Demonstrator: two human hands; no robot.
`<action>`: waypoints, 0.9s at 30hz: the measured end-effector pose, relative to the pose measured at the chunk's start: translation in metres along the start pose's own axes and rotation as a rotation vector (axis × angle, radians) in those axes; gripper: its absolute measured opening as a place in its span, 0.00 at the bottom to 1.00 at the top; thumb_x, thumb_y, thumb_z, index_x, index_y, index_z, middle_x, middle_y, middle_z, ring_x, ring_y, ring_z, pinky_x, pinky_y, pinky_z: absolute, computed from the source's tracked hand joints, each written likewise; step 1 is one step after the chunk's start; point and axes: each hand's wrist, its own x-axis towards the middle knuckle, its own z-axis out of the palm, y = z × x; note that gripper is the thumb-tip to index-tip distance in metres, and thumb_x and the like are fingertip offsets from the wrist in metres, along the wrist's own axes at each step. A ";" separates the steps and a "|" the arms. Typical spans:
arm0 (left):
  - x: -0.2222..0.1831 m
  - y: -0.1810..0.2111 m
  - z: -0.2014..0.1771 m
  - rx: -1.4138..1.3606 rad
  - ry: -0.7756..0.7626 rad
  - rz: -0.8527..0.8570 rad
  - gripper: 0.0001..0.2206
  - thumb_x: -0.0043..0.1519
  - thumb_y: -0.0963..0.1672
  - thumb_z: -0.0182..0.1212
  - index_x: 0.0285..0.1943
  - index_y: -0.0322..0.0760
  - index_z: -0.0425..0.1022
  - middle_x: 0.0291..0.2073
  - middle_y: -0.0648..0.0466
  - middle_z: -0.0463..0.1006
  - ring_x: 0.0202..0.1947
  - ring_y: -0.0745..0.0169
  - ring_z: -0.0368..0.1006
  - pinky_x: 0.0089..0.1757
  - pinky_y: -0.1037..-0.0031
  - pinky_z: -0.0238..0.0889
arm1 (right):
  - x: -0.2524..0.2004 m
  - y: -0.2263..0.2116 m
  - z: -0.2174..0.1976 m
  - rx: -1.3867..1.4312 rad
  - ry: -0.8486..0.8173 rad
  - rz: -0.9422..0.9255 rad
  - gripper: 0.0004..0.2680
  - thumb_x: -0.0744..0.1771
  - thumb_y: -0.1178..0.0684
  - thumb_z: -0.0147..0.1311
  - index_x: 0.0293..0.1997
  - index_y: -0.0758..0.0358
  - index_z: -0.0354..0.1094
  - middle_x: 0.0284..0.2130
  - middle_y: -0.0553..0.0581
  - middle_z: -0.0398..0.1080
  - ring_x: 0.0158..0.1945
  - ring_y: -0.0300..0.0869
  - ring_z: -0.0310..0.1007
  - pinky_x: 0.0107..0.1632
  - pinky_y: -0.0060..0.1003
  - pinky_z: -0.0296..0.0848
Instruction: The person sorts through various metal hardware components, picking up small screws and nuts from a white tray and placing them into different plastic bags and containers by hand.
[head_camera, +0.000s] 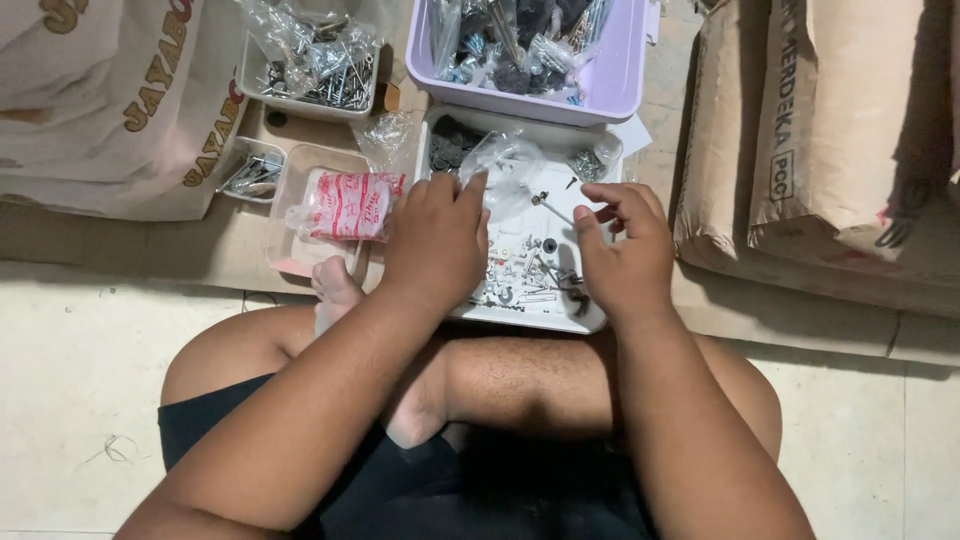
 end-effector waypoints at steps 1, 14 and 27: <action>0.003 -0.001 -0.002 0.001 0.000 -0.004 0.18 0.68 0.44 0.53 0.65 0.32 0.75 0.44 0.39 0.76 0.46 0.40 0.74 0.46 0.54 0.63 | 0.000 0.002 -0.002 0.002 -0.003 -0.001 0.07 0.67 0.59 0.63 0.49 0.57 0.77 0.42 0.56 0.72 0.38 0.45 0.73 0.43 0.34 0.71; -0.031 -0.025 -0.009 0.041 0.114 0.233 0.16 0.64 0.47 0.63 0.60 0.41 0.79 0.56 0.41 0.74 0.56 0.37 0.69 0.54 0.52 0.60 | -0.004 0.003 -0.019 -0.411 -0.285 -0.013 0.11 0.64 0.58 0.60 0.51 0.58 0.79 0.40 0.56 0.73 0.47 0.51 0.68 0.53 0.44 0.65; -0.035 -0.061 0.012 -0.247 0.436 0.292 0.08 0.63 0.43 0.66 0.50 0.42 0.81 0.39 0.53 0.77 0.43 0.47 0.75 0.48 0.59 0.69 | -0.012 -0.002 -0.004 -0.586 -0.388 0.001 0.12 0.68 0.53 0.56 0.56 0.64 0.76 0.60 0.68 0.68 0.72 0.68 0.48 0.69 0.67 0.35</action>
